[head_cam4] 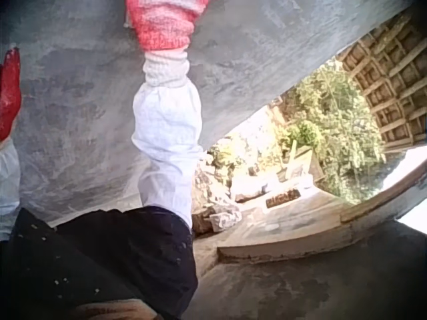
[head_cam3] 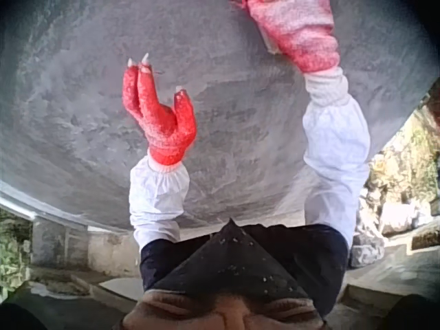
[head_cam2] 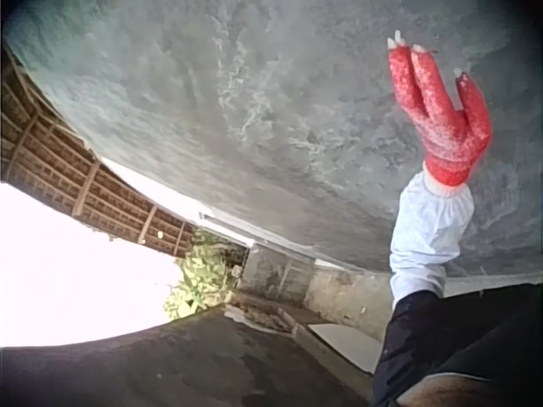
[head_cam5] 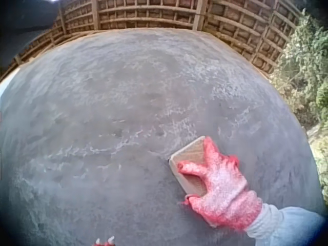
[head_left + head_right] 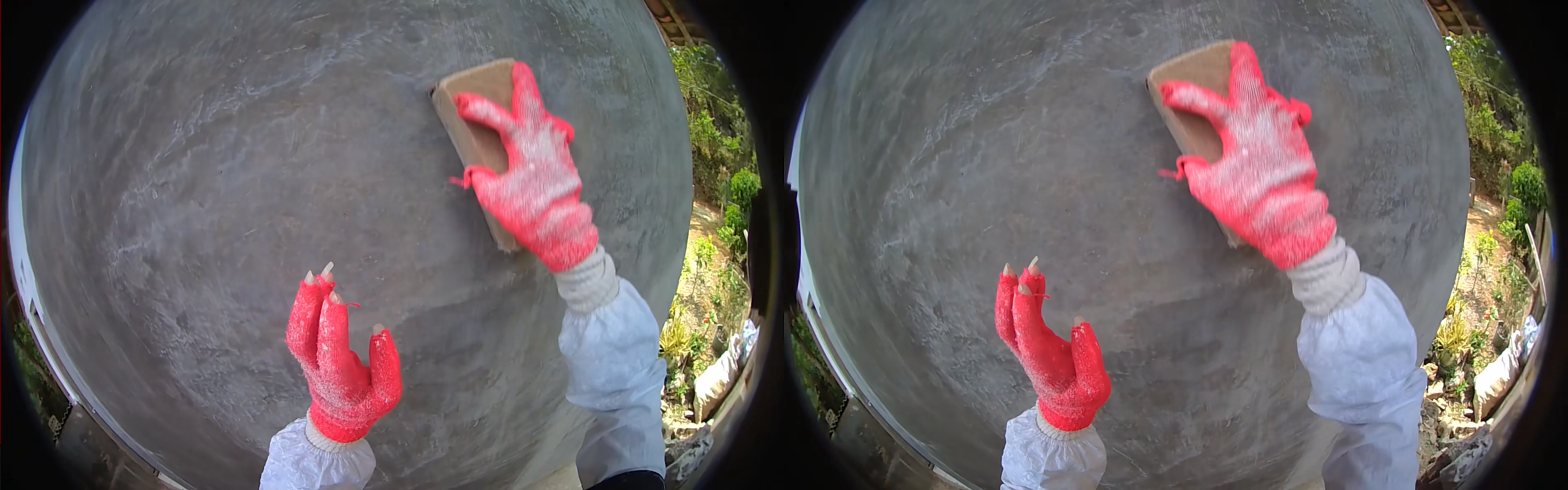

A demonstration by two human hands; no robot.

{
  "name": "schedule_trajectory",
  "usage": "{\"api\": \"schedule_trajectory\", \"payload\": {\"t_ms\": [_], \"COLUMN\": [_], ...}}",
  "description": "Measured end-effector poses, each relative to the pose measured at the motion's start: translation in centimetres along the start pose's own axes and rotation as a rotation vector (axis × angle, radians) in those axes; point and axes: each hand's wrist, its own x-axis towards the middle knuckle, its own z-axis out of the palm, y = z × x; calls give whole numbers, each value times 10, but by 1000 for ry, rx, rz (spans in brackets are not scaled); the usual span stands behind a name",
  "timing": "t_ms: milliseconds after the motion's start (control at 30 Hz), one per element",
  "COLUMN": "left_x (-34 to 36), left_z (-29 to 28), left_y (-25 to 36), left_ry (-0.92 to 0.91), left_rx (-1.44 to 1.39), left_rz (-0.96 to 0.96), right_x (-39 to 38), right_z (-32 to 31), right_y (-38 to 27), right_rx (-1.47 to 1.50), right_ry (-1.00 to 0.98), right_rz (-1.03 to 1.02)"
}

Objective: The person sands a plastered wall surface using a wooden sanding block held in gloved hands.

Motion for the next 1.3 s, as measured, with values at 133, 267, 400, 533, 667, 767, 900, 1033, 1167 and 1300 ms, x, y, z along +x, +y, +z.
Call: {"api": "schedule_trajectory", "payload": {"t_ms": [133, 267, 400, 533, 667, 767, 900, 1033, 1167, 1300], "left_x": [-3, 15, 20, 19, 35, 41, 32, 29, 29, 32], "left_z": [5, 33, 50, 60, 76, 88, 94, 89, 97, 99], "left_y": [-11, -2, 2, 2, 12, 16, 6, 5, 10, 17], "left_ry": [-78, -102, -133, -133, -160, -168, -167, -190, -238, -285], "left_rx": [-50, -78, -101, -19, 69, 183, 276, 385, 440, 482], "left_rz": [17, 17, 32, 21, 94, 139, 94, 97, 104, 98], "right_x": [-86, 42, 76, -78, -68, 34, 73, -50, -44, 75], "right_z": [-48, -39, -36, -52, -71, -67, -67, -64, -79, -89], "right_y": [-20, 51, 98, 29, 45, 128, 163, 72, 85, 225], "right_rx": [255, 71, -110, 56, 126, 103, 56, 33, 185, 74], "right_ry": [-294, 12, 153, -360, -465, -98, 92, -308, -386, 39], "right_rz": [72, 118, 223, -17, -44, 127, 281, -210, -305, 163]}}
